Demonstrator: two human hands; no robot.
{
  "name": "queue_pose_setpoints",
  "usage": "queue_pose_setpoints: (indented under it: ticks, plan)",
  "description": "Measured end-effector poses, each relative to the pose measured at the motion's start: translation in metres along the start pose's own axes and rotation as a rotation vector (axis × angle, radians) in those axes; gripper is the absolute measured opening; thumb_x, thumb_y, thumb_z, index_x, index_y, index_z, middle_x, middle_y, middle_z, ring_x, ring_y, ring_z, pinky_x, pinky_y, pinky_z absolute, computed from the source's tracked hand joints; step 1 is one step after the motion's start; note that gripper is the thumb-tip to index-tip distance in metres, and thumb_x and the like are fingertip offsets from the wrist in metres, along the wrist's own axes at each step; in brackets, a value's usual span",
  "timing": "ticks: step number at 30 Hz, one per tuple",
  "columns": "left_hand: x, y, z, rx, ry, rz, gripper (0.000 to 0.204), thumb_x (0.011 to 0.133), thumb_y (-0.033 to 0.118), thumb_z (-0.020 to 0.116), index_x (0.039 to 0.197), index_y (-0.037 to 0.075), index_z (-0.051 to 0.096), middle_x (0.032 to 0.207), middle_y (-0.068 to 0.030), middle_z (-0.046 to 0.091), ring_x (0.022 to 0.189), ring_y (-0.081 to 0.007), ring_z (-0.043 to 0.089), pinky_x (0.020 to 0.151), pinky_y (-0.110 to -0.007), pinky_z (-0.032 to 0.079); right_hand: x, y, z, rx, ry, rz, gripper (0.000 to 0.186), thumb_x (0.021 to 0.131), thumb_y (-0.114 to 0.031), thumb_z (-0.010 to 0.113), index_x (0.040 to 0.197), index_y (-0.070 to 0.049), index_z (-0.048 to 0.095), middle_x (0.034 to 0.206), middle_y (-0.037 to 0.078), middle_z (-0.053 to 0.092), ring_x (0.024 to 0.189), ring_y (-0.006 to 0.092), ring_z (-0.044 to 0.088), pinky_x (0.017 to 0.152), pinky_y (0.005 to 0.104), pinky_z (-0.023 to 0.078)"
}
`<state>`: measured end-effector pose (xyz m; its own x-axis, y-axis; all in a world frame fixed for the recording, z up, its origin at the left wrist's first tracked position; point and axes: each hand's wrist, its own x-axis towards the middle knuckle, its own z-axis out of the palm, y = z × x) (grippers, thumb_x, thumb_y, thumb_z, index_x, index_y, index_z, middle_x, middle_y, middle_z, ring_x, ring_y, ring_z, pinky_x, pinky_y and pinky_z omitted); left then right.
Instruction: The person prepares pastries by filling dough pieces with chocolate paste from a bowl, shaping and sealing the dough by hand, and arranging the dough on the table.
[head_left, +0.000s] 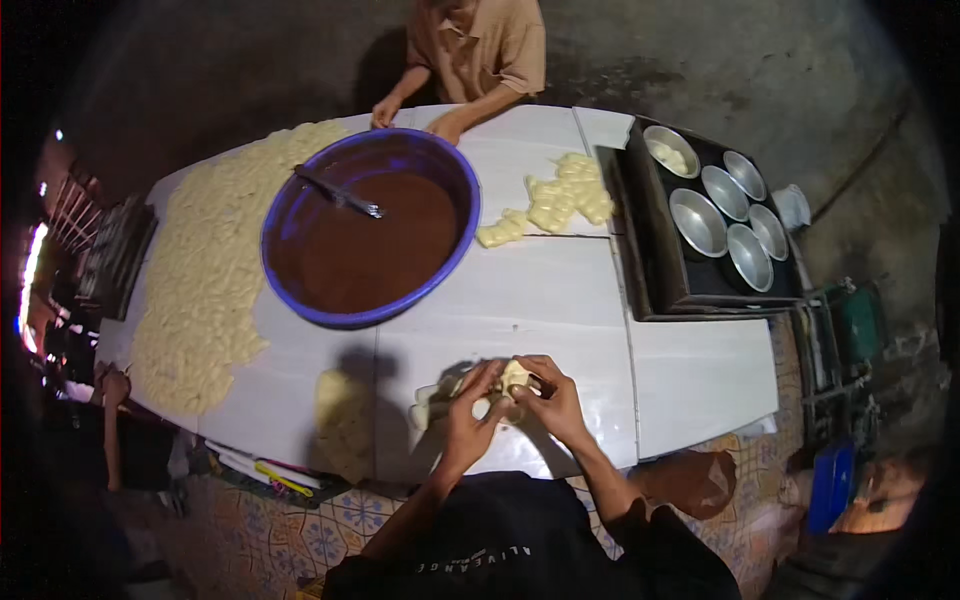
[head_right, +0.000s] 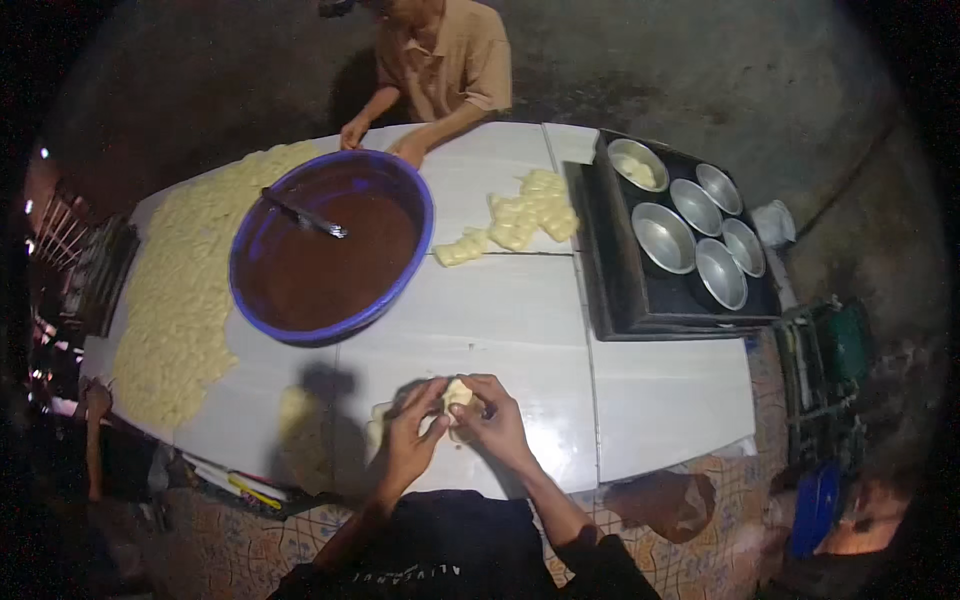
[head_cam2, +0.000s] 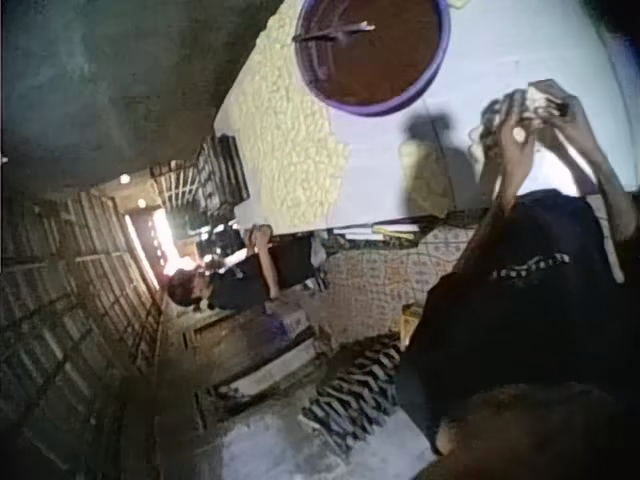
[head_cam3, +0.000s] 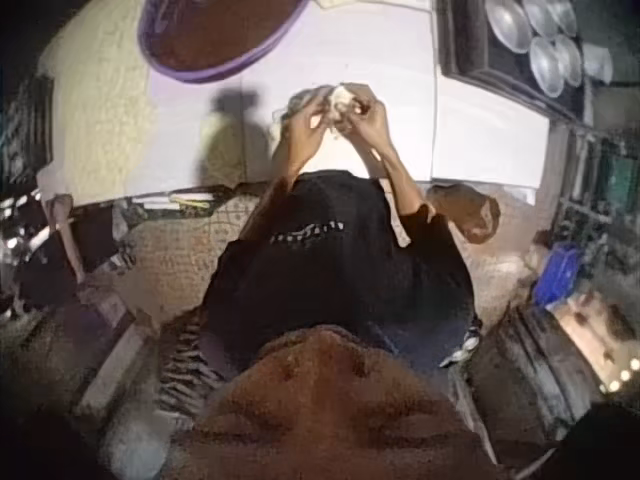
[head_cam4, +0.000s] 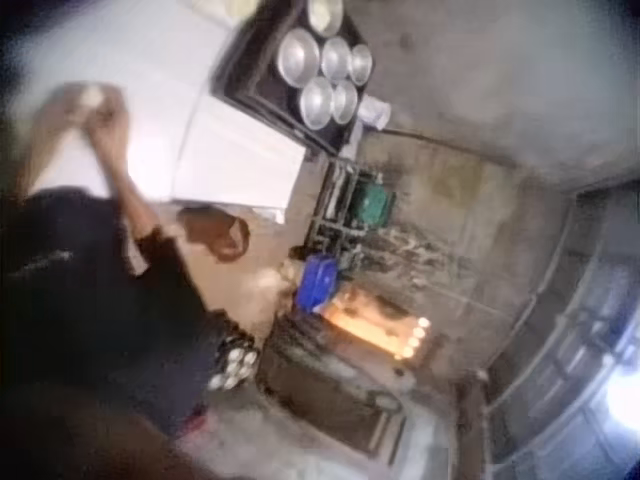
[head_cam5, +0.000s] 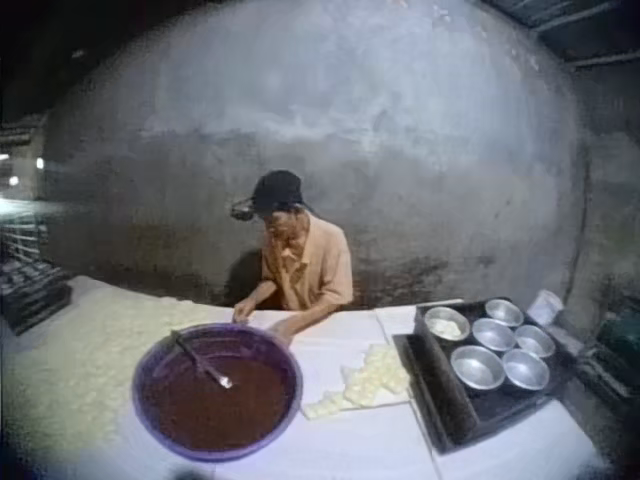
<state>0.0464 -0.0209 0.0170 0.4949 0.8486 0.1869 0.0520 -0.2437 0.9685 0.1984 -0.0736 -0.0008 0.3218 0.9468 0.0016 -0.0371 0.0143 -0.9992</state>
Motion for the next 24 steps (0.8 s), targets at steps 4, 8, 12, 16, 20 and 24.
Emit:
queue_pose_setpoints:
  ticks: [4,8,12,16,20,24]
  plan:
    - [0.0,-0.011,-0.004,0.141,0.154,0.114,0.026,0.083,0.006,0.07,0.107,-0.003,0.066,0.107,-0.0127,0.066,0.101,-0.018,0.06,0.081,-0.028,0.049,-0.003,-0.013,0.039,-0.043,0.099,0.024,0.023,0.088,-0.013,0.066,0.107,0.001,0.067,0.102,0.008,0.058,0.084,0.0142,0.056,0.071,0.0257,0.045]
    - [-0.003,0.001,-0.007,-0.126,0.318,-0.163,0.015,0.079,0.003,0.075,0.088,-0.007,0.068,0.082,-0.0067,0.068,0.077,-0.0091,0.061,0.071,-0.023,0.048,0.023,0.004,0.035,0.109,0.046,-0.084,0.034,0.097,-0.032,0.053,0.101,-0.003,0.069,0.104,0.01,0.056,0.102,0.0174,0.049,0.079,0.03,0.042]
    - [0.002,-0.001,-0.017,-1.101,0.131,-0.357,0.014,0.085,0.003,0.063,0.098,0.001,0.067,0.098,-0.0056,0.068,0.088,-0.0165,0.065,0.078,-0.027,0.052,0.017,-0.015,0.057,0.019,-0.205,-0.319,0.058,0.095,-0.055,0.045,0.101,-0.002,0.067,0.122,0.013,0.049,0.121,0.025,0.041,0.095,0.0407,0.038]
    - [0.009,0.017,-0.022,-1.22,0.02,-0.468,0.042,0.088,0.033,0.065,0.117,0.003,0.061,0.113,-0.0141,0.064,0.105,-0.0251,0.061,0.091,-0.038,0.049,0.024,0.005,0.048,0.154,-0.263,-0.207,0.069,0.08,-0.041,0.072,0.133,-0.005,0.044,0.135,0.012,0.044,0.121,0.023,0.042,0.105,0.0395,0.031]
    - [0.059,0.011,-0.048,-1.405,-0.338,-0.333,0.118,0.069,0.084,0.05,0.133,-0.014,0.038,0.123,-0.0294,0.054,0.118,-0.0377,0.051,0.104,-0.051,0.035,0.035,0.015,0.019,0.384,-0.561,0.052,0.085,0.078,-0.047,0.073,0.141,-0.007,0.033,0.138,0.012,0.04,0.13,0.0226,0.037,0.101,0.0359,0.037]
    - [0.168,0.014,-0.101,-0.288,0.054,-0.277,0.053,0.102,0.041,0.038,0.092,-0.005,0.061,0.079,-0.0088,0.064,0.068,-0.0151,0.059,0.064,-0.028,0.047,0.048,0.013,0.02,0.316,-0.351,-0.004,0.069,0.087,-0.037,0.066,0.142,-0.011,0.036,0.148,0.01,0.024,0.132,0.0246,0.034,0.101,0.0369,0.036]
